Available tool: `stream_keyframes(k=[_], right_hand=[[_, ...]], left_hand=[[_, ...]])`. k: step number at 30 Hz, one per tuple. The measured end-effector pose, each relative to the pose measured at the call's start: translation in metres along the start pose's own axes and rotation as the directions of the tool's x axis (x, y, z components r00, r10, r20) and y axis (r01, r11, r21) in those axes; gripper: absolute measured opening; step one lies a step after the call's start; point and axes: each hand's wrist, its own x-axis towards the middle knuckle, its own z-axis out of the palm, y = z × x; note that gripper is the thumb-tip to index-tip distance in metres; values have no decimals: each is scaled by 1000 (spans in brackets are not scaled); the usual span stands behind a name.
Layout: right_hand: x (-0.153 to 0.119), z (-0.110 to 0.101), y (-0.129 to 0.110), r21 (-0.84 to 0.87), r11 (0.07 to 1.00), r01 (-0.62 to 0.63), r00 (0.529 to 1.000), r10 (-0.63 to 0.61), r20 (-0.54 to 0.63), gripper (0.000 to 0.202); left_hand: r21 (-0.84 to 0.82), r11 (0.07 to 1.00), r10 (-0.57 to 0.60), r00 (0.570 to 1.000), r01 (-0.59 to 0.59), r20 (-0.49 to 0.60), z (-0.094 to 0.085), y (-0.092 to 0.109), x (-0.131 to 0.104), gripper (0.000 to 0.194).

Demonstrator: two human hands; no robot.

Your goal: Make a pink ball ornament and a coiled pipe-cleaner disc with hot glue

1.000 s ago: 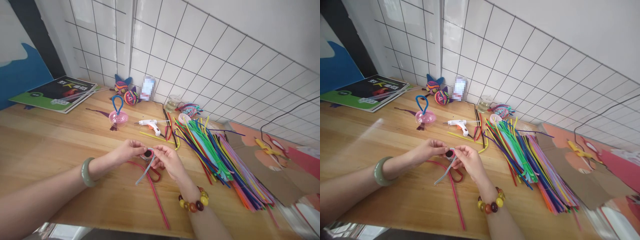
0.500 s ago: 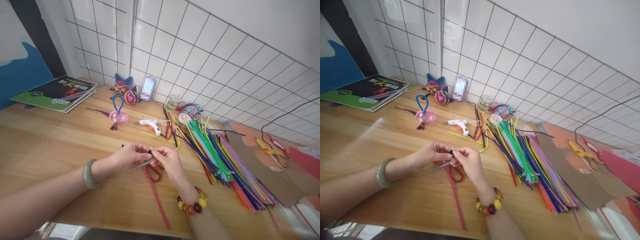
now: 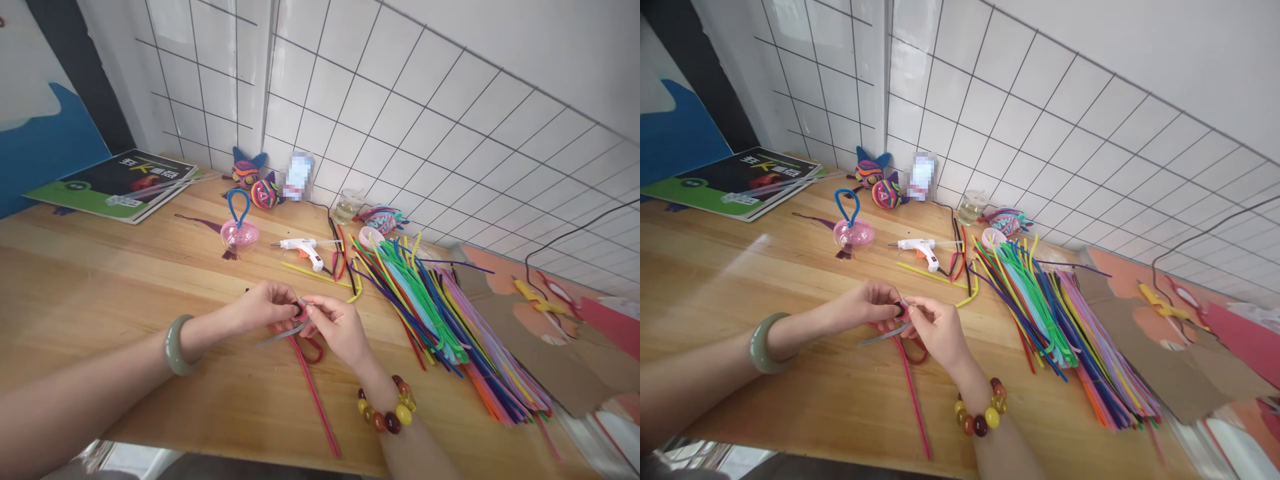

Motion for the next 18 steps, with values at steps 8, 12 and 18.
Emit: stream_keyframes(k=[8,12,18], right_hand=[[-1,-4,2,-170,979,114,993,-105,58,16],[-1,-5,1,-239,956,170,984,-153,87,15],[-1,-7,-1,-341,912,227,974,-212,81,16]], left_hand=[[68,997,28,996,-34,80,-3,0,0,17],[83,996,36,996,-43,80,-4,0,-1,18],[87,995,38,998,-42,48,-4,3,-2,22]])
